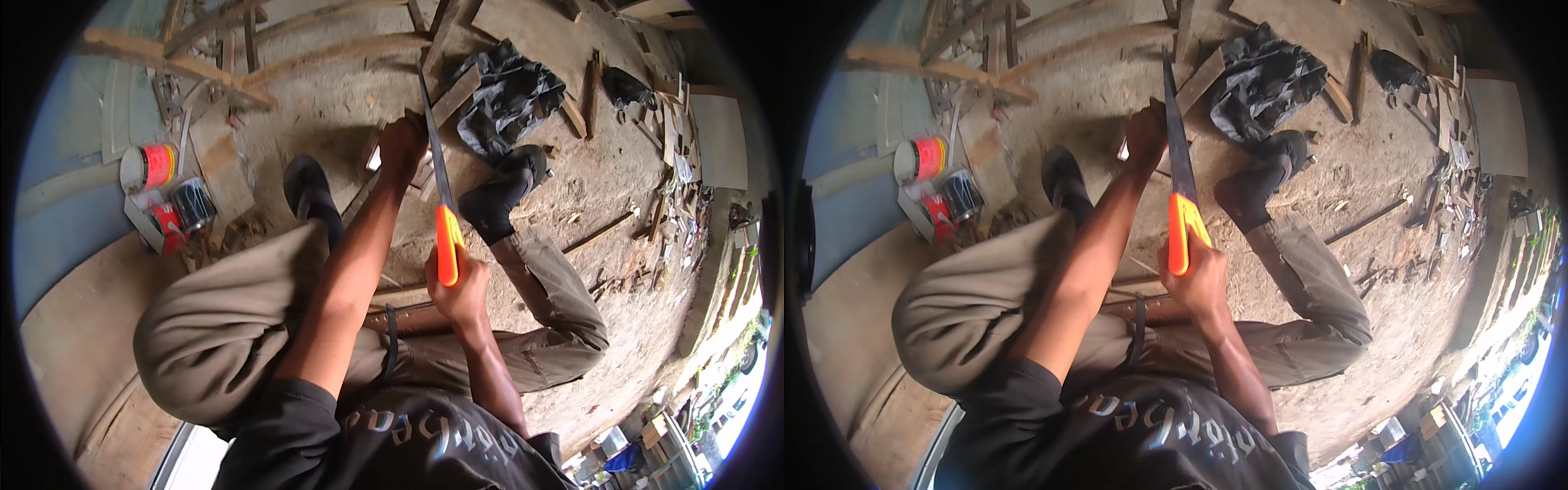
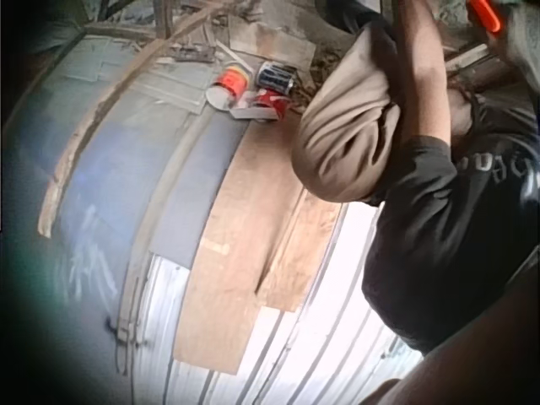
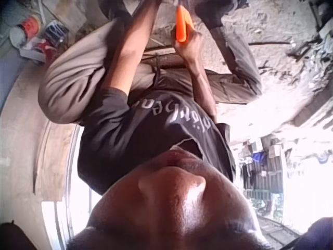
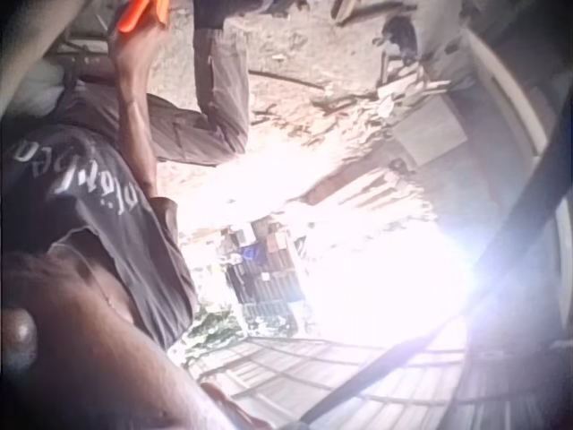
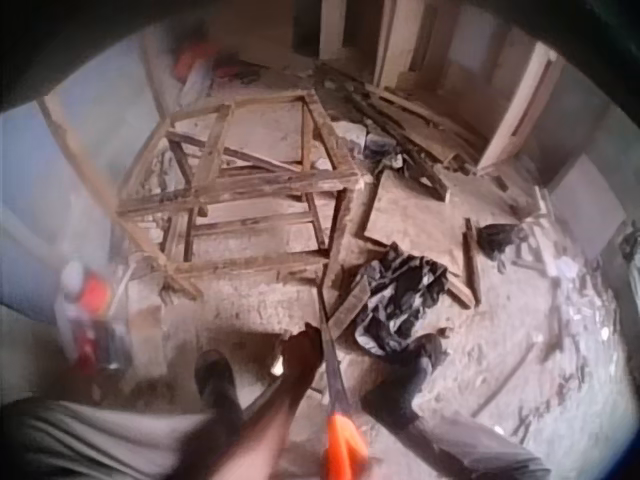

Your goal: The person sits on the floor and uses a hand saw to cut a small piece of wood held between their legs. They repeatedly saw back and forth until the piece is separated, then inspect the cut piece.

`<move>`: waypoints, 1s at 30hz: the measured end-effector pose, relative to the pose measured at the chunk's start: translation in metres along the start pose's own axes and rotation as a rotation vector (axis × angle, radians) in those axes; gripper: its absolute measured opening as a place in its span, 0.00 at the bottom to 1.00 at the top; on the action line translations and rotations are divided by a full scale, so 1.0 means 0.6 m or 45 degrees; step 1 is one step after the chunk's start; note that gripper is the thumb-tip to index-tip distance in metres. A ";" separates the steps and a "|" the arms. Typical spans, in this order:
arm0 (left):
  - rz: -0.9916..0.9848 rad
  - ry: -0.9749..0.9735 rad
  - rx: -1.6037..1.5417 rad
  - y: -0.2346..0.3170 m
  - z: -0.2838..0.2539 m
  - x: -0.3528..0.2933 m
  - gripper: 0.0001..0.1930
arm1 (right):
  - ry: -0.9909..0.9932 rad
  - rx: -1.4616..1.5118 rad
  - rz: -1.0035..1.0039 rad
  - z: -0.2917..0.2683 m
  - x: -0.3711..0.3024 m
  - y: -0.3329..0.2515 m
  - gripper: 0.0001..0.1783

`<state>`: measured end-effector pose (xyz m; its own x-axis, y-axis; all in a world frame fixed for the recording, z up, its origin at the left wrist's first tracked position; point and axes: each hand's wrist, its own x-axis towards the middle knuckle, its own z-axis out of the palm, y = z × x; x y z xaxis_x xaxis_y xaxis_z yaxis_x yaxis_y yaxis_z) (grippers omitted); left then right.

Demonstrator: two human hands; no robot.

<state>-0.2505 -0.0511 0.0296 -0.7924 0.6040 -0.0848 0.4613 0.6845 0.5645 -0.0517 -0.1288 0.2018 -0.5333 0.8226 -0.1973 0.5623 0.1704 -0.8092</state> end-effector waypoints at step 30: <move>-0.082 0.011 -0.283 -0.060 -0.002 0.046 0.33 | -0.122 -0.148 -0.274 0.021 0.007 0.061 0.13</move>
<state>-0.2895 -0.0595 0.0077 -0.8213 0.5578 -0.1202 0.3109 0.6141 0.7254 -0.0414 -0.1261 0.1640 -0.7031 0.7062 -0.0834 0.4949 0.4018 -0.7705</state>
